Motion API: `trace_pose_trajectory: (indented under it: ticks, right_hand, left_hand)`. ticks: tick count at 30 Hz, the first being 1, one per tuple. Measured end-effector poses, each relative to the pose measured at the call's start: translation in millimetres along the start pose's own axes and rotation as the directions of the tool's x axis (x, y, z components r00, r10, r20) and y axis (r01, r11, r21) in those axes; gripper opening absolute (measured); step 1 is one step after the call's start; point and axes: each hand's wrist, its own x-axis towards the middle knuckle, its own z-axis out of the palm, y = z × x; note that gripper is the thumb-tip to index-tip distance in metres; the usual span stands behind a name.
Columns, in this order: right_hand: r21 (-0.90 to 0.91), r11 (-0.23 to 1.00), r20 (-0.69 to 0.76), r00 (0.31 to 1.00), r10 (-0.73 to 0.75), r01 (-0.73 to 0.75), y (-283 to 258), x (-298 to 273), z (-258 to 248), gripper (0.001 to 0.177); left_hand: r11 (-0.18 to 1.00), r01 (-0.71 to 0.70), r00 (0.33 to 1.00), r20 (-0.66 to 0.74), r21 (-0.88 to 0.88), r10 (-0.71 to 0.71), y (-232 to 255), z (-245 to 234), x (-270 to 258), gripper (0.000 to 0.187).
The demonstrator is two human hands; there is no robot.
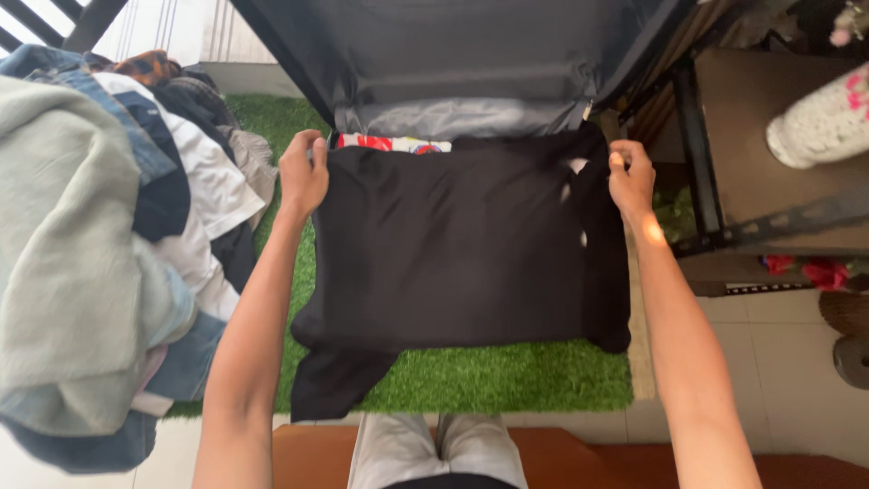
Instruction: The person folds a black shirt by hand and places it into a suitcase, then takes a white garment from a pile and folds it.
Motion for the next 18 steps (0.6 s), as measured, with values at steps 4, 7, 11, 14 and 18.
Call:
trace_pose_trajectory:
  ticks: [4, 7, 11, 14, 18]
  right_hand:
    - [0.02, 0.997, 0.149, 0.987, 0.067, -0.07, 18.7, 46.7, 20.3, 0.034]
    - [-0.02, 1.0, 0.281, 0.96, -0.013, 0.019, 22.4, 54.0, 25.8, 0.042]
    - [-0.163, 0.98, 0.275, 0.959, -0.064, 0.112, 15.6, 55.0, 19.9, 0.039]
    - [-0.233, 0.97, 0.207, 0.978, -0.012, 0.062, 17.5, 59.5, 9.6, 0.022]
    - [-0.103, 0.967, 0.218, 0.954, -0.206, 0.233, 18.0, 59.0, -6.9, 0.014]
  left_hand:
    - [0.981, 0.155, 0.965, 0.197, 0.114, -0.175, -29.2, 28.9, 25.2, 0.03]
    - [0.948, 0.112, 0.922, 0.325, 0.297, -0.211, -29.4, 18.1, 31.5, 0.048]
    - [0.894, 0.075, 0.877, 0.398, 0.442, -0.27, -13.7, 1.3, 36.5, 0.053]
    - [0.914, 0.043, 0.809, 0.522, 0.404, -0.269, -16.2, -14.0, 45.4, 0.052]
    - [0.995, 0.048, 0.848, 0.523, 0.086, -0.086, -12.9, -27.5, 47.5, 0.042]
